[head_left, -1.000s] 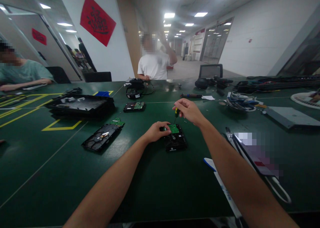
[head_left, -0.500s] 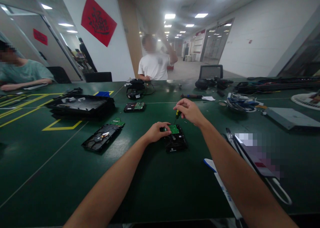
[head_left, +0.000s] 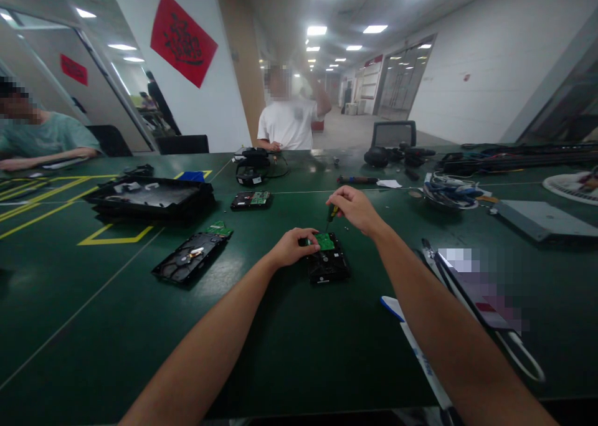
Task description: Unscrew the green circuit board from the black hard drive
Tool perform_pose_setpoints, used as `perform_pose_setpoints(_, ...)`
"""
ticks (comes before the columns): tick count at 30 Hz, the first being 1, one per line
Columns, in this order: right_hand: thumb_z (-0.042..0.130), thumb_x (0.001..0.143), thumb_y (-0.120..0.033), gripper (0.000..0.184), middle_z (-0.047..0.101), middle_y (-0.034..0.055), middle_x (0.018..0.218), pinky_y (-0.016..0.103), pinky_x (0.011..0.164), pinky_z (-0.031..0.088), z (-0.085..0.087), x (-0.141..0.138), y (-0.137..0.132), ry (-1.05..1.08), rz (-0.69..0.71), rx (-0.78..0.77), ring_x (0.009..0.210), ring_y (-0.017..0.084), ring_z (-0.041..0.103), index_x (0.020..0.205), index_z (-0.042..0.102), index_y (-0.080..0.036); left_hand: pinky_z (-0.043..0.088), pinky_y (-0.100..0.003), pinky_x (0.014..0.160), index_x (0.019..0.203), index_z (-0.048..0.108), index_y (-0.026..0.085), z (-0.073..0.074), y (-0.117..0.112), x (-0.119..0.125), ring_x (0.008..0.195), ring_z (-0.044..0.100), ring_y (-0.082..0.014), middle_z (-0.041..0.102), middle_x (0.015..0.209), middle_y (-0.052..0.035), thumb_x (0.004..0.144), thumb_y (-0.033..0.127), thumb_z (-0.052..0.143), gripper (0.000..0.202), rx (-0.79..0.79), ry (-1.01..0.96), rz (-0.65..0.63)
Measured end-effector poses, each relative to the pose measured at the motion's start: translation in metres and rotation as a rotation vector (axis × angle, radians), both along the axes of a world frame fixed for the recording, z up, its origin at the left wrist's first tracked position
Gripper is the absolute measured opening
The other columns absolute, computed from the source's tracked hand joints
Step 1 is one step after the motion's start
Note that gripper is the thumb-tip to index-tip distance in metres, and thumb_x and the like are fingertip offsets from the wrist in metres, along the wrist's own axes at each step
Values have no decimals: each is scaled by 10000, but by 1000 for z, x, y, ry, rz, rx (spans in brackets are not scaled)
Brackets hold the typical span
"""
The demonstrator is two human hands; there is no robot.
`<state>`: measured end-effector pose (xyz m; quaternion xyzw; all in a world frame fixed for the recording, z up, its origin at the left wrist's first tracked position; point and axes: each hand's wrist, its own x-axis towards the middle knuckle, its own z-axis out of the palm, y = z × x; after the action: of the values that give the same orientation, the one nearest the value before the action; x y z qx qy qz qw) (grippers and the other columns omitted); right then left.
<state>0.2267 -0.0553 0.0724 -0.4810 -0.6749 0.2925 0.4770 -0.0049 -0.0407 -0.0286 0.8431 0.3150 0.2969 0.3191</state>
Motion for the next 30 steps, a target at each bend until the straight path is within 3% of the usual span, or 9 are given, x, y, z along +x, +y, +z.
perform_pose_setpoints(6, 510, 973, -542, 367, 747, 63, 972, 273, 481, 398, 1, -3, -3, 31, 82, -18, 493, 93, 536, 937, 683, -221, 393, -456, 1117, 940, 763, 226, 2, -1, 1, 1232, 631, -287, 688, 1325, -81, 851, 354, 746, 156, -10, -4, -8)
perform_pose_setpoints(11, 519, 970, -480, 320, 743, 66, 1041, 271, 489, 393, 0, -2, -1, 57, 95, -45, 562, 110, 575, 1038, 708, -232, 378, -463, 1132, 943, 764, 227, 3, -1, 0, 1250, 621, -293, 691, 1322, -80, 848, 347, 750, 153, -10, -1, -10)
perform_pose_setpoints(15, 577, 934, -435, 257, 737, 42, 905, 271, 566, 432, 1, -1, -1, 5, 39, 4, 616, 122, 557, 931, 707, -214, 393, -458, 1111, 938, 763, 225, 1, -1, 0, 1237, 631, -286, 690, 1321, -83, 849, 351, 754, 154, -7, -11, -12)
perform_pose_setpoints(18, 598, 916, -408, 224, 729, 34, 858, 266, 541, 420, 3, -1, -1, 4, 0, -11, 566, 110, 534, 855, 669, -204, 407, -446, 1095, 938, 759, 221, 1, -1, 1, 1236, 634, -280, 692, 1315, -86, 850, 350, 755, 156, -2, -18, -14)
perform_pose_setpoints(23, 548, 956, -468, 274, 746, 53, 985, 259, 476, 383, 2, -3, -2, 62, 84, -45, 518, 92, 533, 944, 664, -221, 419, -438, 1079, 938, 758, 217, 1, -1, 1, 1219, 642, -277, 693, 1318, -86, 852, 335, 751, 146, -4, -10, -18)
perform_pose_setpoints(27, 510, 973, -455, 297, 731, 59, 984, 268, 482, 394, 0, -3, -1, 67, 125, -67, 568, 113, 578, 1031, 697, -231, 415, -449, 1081, 946, 765, 229, 2, -1, 1, 1200, 642, -283, 686, 1333, -76, 853, 344, 748, 149, 6, 15, 4)
perform_pose_setpoints(30, 561, 949, -446, 264, 709, 36, 888, 274, 535, 417, 0, -2, 1, 20, 70, -4, 600, 118, 564, 955, 702, -223, 408, -445, 1088, 937, 765, 226, 2, -1, 1, 1192, 647, -282, 691, 1324, -76, 851, 350, 749, 152, 5, 6, -3)
